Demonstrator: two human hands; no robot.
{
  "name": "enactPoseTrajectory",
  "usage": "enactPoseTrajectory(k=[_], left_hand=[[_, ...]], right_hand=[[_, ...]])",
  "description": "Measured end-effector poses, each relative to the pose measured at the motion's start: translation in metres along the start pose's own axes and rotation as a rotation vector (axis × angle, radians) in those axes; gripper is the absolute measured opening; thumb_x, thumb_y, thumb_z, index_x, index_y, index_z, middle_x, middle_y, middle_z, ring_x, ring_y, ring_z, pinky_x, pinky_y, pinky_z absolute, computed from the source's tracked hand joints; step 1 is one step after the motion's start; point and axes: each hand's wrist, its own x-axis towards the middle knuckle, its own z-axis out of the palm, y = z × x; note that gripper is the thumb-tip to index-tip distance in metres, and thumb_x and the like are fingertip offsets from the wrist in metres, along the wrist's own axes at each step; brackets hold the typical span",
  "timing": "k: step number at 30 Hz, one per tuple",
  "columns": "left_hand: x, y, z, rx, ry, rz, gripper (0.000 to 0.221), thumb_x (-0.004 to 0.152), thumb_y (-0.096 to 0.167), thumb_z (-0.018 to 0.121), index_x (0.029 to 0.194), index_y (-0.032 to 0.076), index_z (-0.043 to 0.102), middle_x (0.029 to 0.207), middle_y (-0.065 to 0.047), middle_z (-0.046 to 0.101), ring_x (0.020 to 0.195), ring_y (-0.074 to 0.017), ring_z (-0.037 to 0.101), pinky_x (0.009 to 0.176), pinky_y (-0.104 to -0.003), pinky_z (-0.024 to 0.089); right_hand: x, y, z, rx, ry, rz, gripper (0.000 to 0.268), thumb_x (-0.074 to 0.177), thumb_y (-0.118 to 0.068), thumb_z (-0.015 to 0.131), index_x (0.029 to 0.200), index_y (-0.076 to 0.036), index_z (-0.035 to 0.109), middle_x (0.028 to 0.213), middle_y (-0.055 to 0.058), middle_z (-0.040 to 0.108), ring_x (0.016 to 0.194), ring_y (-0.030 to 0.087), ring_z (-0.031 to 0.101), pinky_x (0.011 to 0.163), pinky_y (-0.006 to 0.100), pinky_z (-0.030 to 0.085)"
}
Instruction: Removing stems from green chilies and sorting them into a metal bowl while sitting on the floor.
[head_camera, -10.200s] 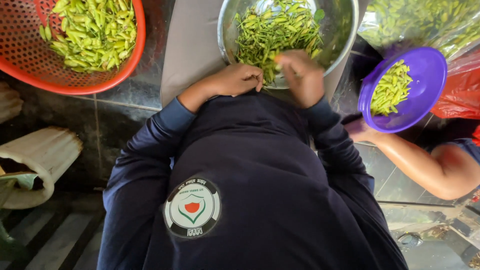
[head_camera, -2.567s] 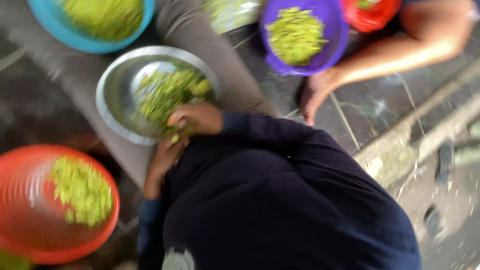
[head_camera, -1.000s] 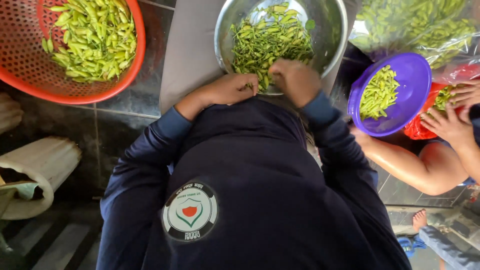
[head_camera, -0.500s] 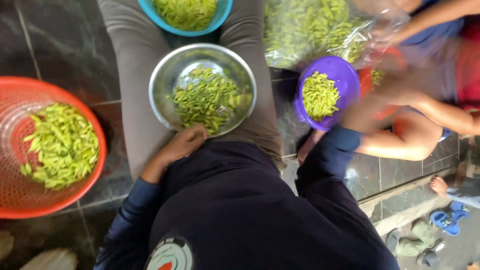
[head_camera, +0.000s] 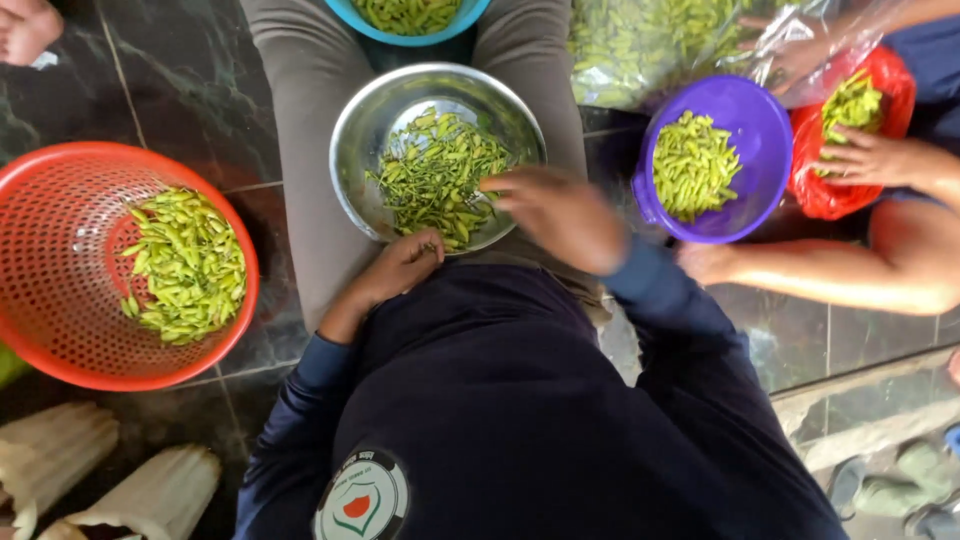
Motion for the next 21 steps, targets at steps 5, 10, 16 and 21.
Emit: enactPoseTrajectory(k=[5, 10, 16, 21], left_hand=[[0.0, -0.001, 0.0, 0.0, 0.013, 0.051, 0.018, 0.106, 0.009, 0.047, 0.094, 0.004, 0.06, 0.047, -0.004, 0.058, 0.034, -0.0053, 0.048, 0.039, -0.015, 0.038], [0.001, -0.002, -0.004, 0.03, 0.024, 0.074, 0.02, 0.106, 0.009, 0.044, 0.096, 0.005, 0.061, 0.048, -0.001, 0.056, 0.036, -0.0053, 0.048, 0.044, -0.017, 0.041], [-0.006, -0.008, -0.007, 0.027, 0.051, 0.161, 0.024, 0.105, 0.008, 0.041, 0.099, 0.006, 0.064, 0.048, 0.002, 0.054, 0.036, -0.0054, 0.047, 0.05, -0.02, 0.047], [-0.012, -0.002, -0.008, 0.003, 0.038, 0.201, 0.025, 0.105, 0.007, 0.04, 0.1, 0.006, 0.064, 0.049, 0.001, 0.058, 0.037, -0.0043, 0.05, 0.053, -0.02, 0.048]], right_hand=[[-0.029, 0.1, 0.13, -0.603, -0.423, 0.176, 0.013, 0.106, -0.027, 0.055, 0.118, -0.03, 0.061, 0.107, -0.005, 0.067, 0.099, 0.018, 0.068, 0.08, 0.035, 0.059], [-0.018, 0.068, 0.123, -0.65, -0.291, -0.026, 0.016, 0.1, -0.016, 0.061, 0.114, -0.019, 0.056, 0.098, 0.001, 0.062, 0.093, 0.022, 0.065, 0.079, 0.034, 0.057], [-0.016, 0.066, 0.119, -0.671, -0.319, -0.038, 0.016, 0.102, -0.025, 0.062, 0.118, -0.025, 0.061, 0.096, -0.002, 0.063, 0.094, 0.02, 0.065, 0.083, 0.036, 0.057], [-0.007, 0.065, 0.1, -0.591, -0.366, -0.081, 0.011, 0.099, -0.014, 0.065, 0.108, -0.017, 0.07, 0.088, 0.001, 0.061, 0.083, 0.023, 0.065, 0.074, 0.039, 0.057]])
